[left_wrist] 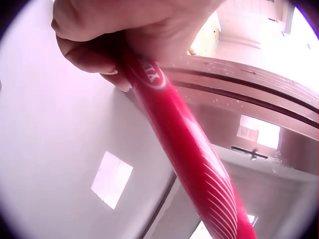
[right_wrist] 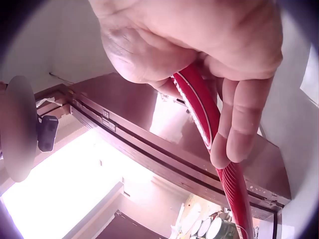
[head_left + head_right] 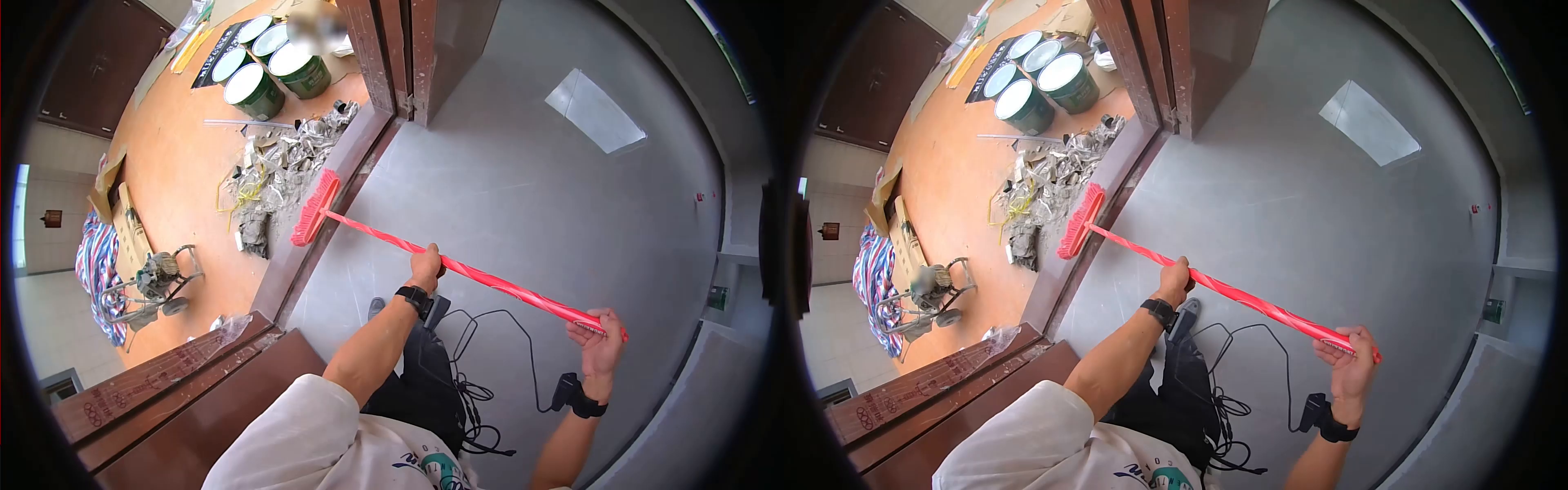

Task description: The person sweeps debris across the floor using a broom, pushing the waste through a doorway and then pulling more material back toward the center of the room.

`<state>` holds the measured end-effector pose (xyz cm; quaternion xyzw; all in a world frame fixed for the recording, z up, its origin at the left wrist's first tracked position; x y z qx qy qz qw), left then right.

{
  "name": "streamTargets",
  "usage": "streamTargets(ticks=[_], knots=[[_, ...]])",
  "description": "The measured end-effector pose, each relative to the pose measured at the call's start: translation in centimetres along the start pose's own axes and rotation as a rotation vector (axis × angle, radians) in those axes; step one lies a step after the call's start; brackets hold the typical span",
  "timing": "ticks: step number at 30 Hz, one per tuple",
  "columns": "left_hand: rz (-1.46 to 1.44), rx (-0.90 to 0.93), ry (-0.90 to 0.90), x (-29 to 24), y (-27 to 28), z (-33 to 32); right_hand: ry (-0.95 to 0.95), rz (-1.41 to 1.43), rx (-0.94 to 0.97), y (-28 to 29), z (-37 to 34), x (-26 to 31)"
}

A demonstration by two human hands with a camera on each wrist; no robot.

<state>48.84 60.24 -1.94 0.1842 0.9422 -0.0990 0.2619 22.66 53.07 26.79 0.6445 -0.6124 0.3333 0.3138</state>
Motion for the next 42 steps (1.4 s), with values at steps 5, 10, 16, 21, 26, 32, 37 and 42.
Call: streamTargets(ticks=[5,10,16,21,26,32,37,42], knots=[[0.1,0.185,0.101,4.3,-5.1,-1.8,0.058,0.013,-0.073,5.5,-0.3,-1.6],[0.131,0.11,0.128,3.3,-7.0,6.0,0.07,-0.074,-0.164,-1.5,3.6,-2.4],[0.085,0.079,0.051,-3.1,-5.0,9.8,0.13,-0.108,-0.028,-8.6,6.4,-0.3],[0.171,-0.032,-0.095,-8.1,-1.8,5.1,0.035,0.016,-0.002,-7.5,5.1,0.4],[0.152,0.049,-0.014,-6.8,0.2,0.7,-0.024,0.07,-0.031,-2.4,2.4,-1.1],[0.138,0.201,0.167,-1.0,-1.6,-0.1,0.063,-0.124,-0.039,0.0,-0.5,0.5],[0.19,0.183,0.222,-3.6,2.5,2.6,0.15,-0.239,-0.13,-8.4,-3.2,-1.0],[0.275,0.073,0.083,-8.7,7.1,3.4,0.023,-0.109,-0.103,-12.0,-4.6,-2.5]])
Point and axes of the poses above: each hand's wrist, its own z-axis towards the middle knuckle, its own y-axis out of the back of the hand, x = y × z, the point moved 1 cm from there along z, towards the middle knuckle, and after that the axes turned 5 degrees about -y, right-handed, at the moved point
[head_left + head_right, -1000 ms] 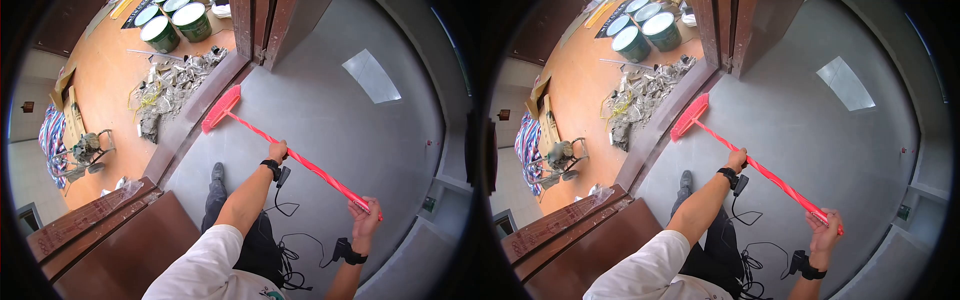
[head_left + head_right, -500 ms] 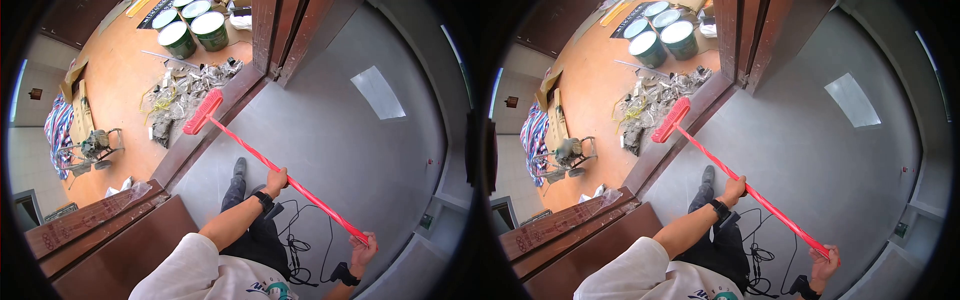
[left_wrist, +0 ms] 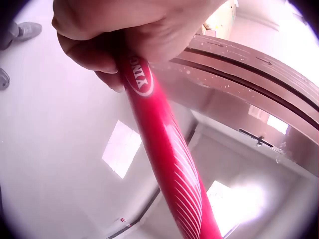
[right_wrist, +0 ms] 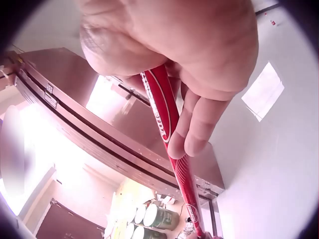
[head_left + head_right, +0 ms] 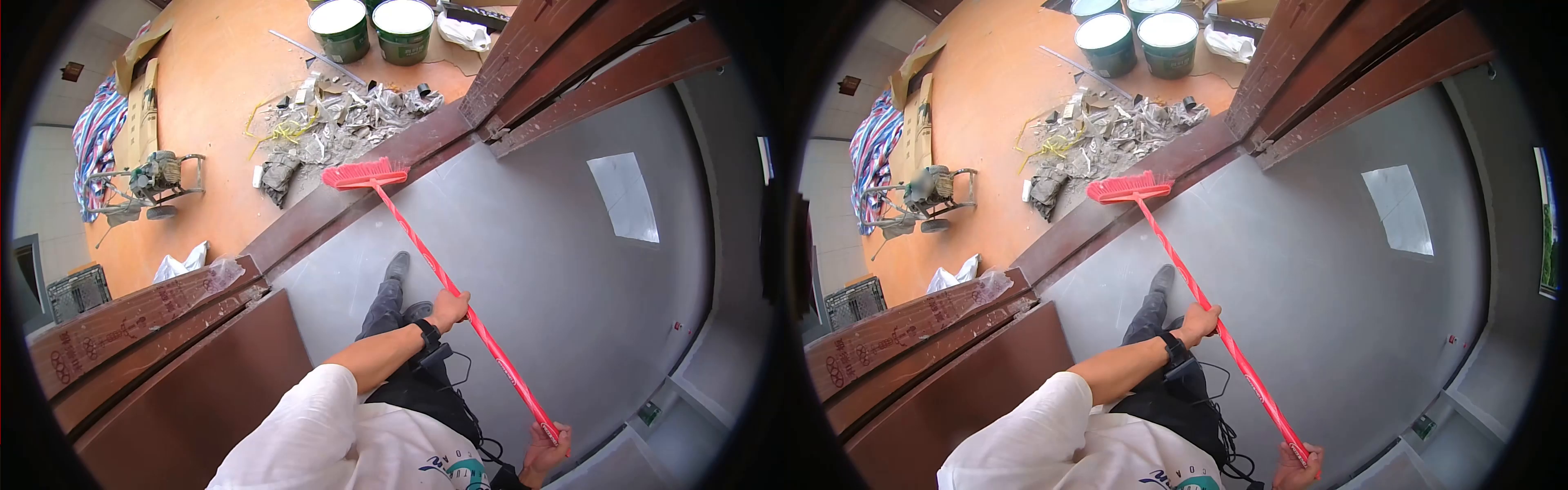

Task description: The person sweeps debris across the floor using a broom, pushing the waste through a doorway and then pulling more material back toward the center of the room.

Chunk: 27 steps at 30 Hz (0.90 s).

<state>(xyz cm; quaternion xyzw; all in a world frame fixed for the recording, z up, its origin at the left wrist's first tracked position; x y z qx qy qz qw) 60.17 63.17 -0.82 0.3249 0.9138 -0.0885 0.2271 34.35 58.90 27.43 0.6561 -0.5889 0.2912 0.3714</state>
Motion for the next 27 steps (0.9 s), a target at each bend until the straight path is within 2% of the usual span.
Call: streamTargets(ticks=[2,4,6,8,12,14,15,17,20,27], knots=[[-0.073,0.076,0.005,-2.3,0.3,-2.9,0.025,-0.01,0.016,0.8,0.2,2.3],[-0.193,0.115,0.008,-4.9,1.2,-5.2,0.115,-0.044,0.14,0.6,1.4,5.8],[-0.343,0.163,0.039,-6.3,3.0,-5.9,0.175,-0.089,0.325,-3.0,2.4,9.3],[-0.458,0.109,0.025,-7.9,6.2,-5.5,0.293,-0.152,0.518,-6.8,5.2,11.0],[-0.692,-0.044,0.046,-9.6,14.0,-3.3,0.267,0.076,0.832,-24.2,4.4,11.6],[-0.8,-0.152,0.063,-9.2,17.9,-1.3,0.205,0.063,1.071,-31.4,4.1,11.1],[-0.827,-0.189,0.063,-8.9,20.0,-0.2,0.16,0.049,1.135,-34.9,3.2,10.3],[-0.904,-0.15,0.041,-7.7,23.2,4.3,0.113,0.018,1.209,-40.6,1.1,9.3],[-1.067,-0.144,-0.015,-12.5,24.6,5.8,0.265,-0.135,1.325,-47.5,-2.2,10.9],[-1.478,0.081,-0.209,-28.1,24.7,7.2,0.488,-0.426,1.56,-59.2,-10.0,19.7]])
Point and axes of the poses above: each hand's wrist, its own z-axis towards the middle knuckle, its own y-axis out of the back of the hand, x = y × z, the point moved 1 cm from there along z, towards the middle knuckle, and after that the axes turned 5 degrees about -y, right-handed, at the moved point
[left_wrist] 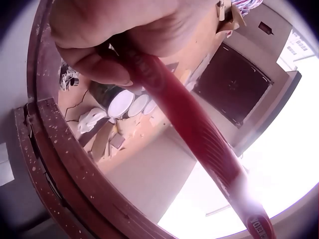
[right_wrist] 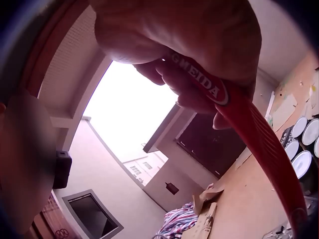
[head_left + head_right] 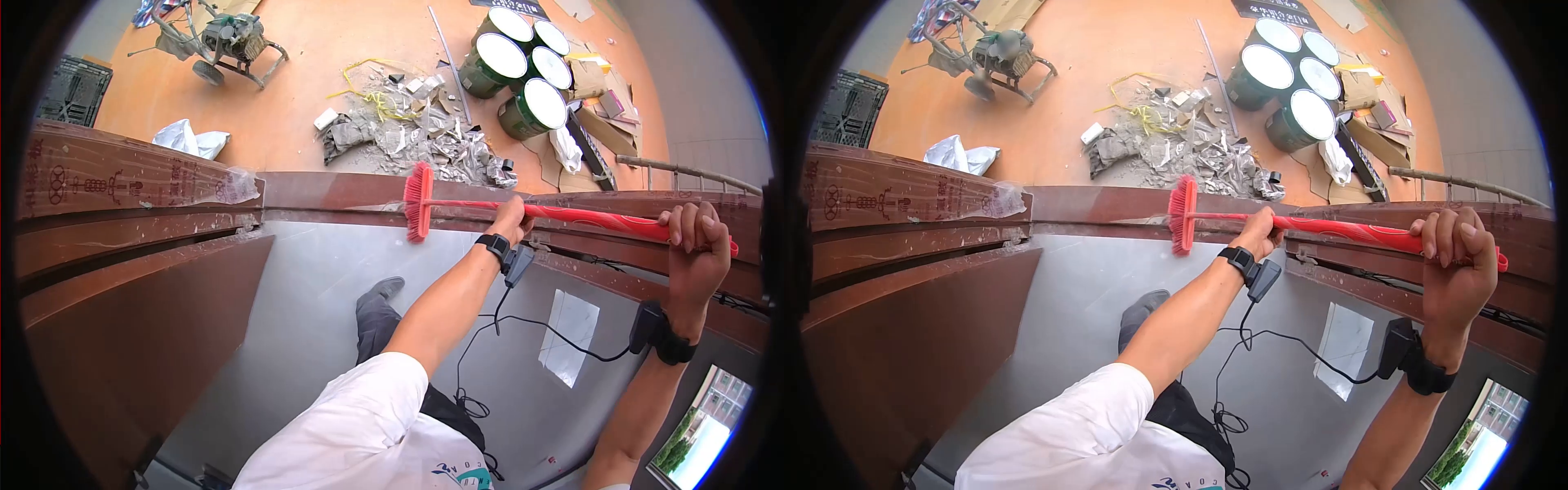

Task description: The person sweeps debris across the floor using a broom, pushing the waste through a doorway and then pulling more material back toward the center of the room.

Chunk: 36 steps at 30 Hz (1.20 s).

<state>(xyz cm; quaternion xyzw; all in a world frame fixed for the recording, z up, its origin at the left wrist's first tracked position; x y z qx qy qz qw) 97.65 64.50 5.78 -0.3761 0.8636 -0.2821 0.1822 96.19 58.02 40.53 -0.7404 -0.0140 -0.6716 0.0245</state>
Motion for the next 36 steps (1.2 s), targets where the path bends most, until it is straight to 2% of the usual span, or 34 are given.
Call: streamTargets(ticks=[6,7,9,11,12,14,17,19,24,26,29,33,36], knots=[[-0.185,0.282,0.008,-1.1,-8.3,1.9,0.111,-0.412,0.247,-2.8,3.2,6.6],[-0.173,0.298,-0.01,-1.3,-9.7,0.5,0.145,-0.43,0.272,-1.7,2.4,7.9],[-0.158,0.316,-0.027,-0.8,-11.8,-2.9,0.152,-0.312,0.018,2.5,-0.7,10.9],[-0.091,0.345,-0.062,0.0,-12.4,-5.2,0.297,-0.277,0.059,9.1,-3.4,12.6],[-0.034,0.293,-0.044,0.4,-12.0,-6.1,0.296,-0.272,0.069,8.9,-4.5,12.5],[0.032,0.221,-0.054,0.8,-10.0,-7.7,0.133,0.053,-0.085,8.5,-6.0,11.4],[0.172,0.075,-0.071,0.6,-4.7,-8.6,0.085,0.206,0.068,9.3,-6.3,6.1],[0.215,-0.035,-0.077,0.1,-0.6,-8.0,0.054,0.259,-0.019,9.5,-6.0,1.8],[0.25,-0.269,-0.064,-2.2,8.1,-2.6,-0.06,0.419,-0.069,7.6,-2.1,-9.0],[0.248,-0.247,-0.054,-1.5,8.9,1.0,-0.087,0.377,-0.092,7.3,-0.3,-10.2],[0.046,-0.173,-0.039,1.1,2.8,4.3,-0.028,0.257,0.008,9.2,2.8,-7.0],[-0.057,0.005,-0.036,3.8,-6.7,7.8,0.005,0.092,0.114,12.3,7.2,-0.8],[-0.08,0.083,-0.047,4.5,-13.3,6.1,0.052,0.044,0.201,16.0,9.2,4.5]])
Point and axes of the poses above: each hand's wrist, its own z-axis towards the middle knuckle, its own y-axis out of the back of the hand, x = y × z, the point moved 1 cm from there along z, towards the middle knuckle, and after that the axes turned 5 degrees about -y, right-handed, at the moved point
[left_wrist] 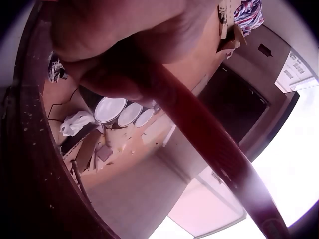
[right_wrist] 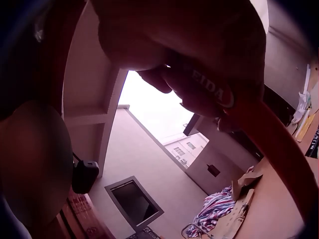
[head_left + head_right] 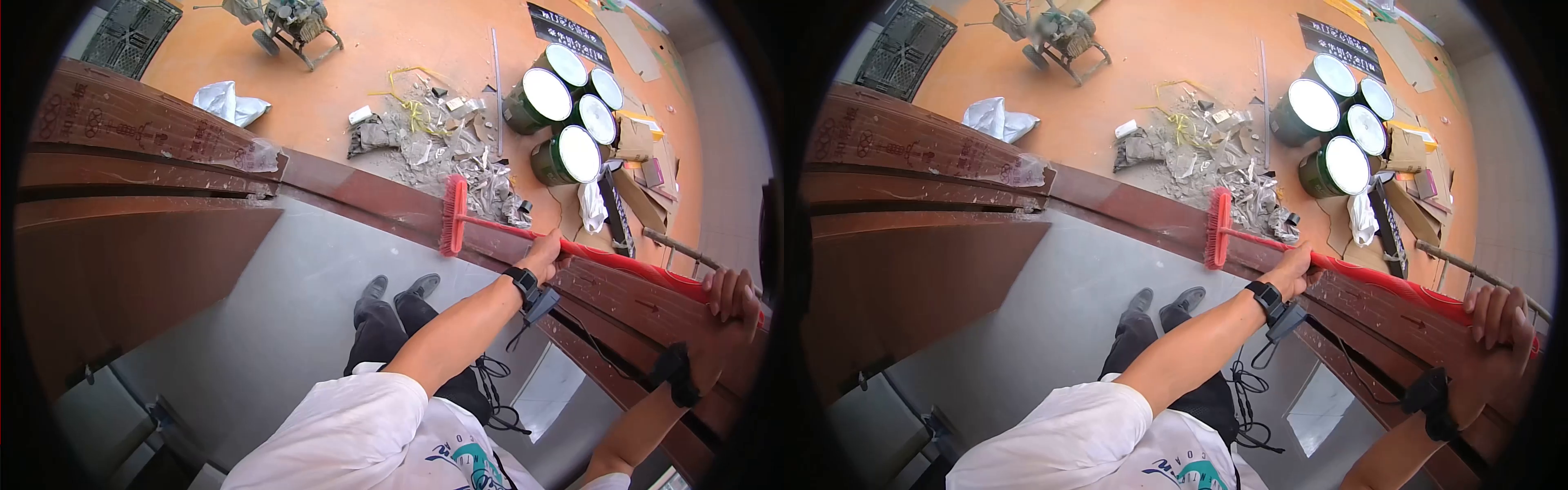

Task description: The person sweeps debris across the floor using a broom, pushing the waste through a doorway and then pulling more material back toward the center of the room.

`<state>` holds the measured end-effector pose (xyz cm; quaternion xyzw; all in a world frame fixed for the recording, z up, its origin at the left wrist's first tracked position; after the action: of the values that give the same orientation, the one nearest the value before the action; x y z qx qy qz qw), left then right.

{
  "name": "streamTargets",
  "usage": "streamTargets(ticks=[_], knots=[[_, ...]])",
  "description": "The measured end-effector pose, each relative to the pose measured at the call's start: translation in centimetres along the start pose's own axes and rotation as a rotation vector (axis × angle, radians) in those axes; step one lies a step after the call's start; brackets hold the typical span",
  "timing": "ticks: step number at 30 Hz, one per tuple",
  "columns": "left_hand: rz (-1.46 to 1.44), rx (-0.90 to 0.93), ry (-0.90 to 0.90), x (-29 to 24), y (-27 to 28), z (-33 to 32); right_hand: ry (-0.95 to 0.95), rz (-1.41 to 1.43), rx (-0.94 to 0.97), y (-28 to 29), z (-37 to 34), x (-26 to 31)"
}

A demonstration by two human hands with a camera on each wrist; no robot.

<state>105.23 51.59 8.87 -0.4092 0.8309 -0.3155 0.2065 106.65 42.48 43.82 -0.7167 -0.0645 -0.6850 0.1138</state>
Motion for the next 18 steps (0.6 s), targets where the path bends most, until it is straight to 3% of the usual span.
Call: streamTargets(ticks=[2,4,7,11,14,17,18], knots=[[-0.018,0.015,-0.045,-0.2,-3.2,-0.9,0.028,0.017,0.015,2.7,0.2,3.0],[-0.003,-0.008,-0.084,-2.5,-5.2,-3.2,0.04,0.101,-0.11,4.9,0.4,4.9],[0.035,-0.022,-0.213,-7.0,-4.2,-4.5,0.04,0.14,0.018,6.1,1.6,4.2],[0.078,-0.191,-0.368,-15.7,1.9,-5.3,0.104,0.258,0.066,-1.1,4.9,-2.8],[0.188,-0.433,-0.414,-22.4,8.4,-4.6,0.1,0.302,0.037,-7.9,7.9,-9.1],[0.32,-0.519,-0.305,-28.4,14.3,-2.0,0.058,0.373,0.016,-13.5,10.9,-14.9],[0.305,-0.463,-0.255,-30.0,15.9,-0.6,0.038,0.36,-0.004,-14.9,12.2,-16.0]])
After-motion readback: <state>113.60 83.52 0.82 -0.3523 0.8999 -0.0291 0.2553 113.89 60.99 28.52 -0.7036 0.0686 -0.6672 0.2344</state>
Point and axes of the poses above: each hand's wrist, its own z-axis towards the middle knuckle, its own y-axis out of the back of the hand, x = y × z, the point moved 1 cm from there along z, towards the middle knuckle, and after that the axes turned 5 degrees about -y, right-handed, at the moved point
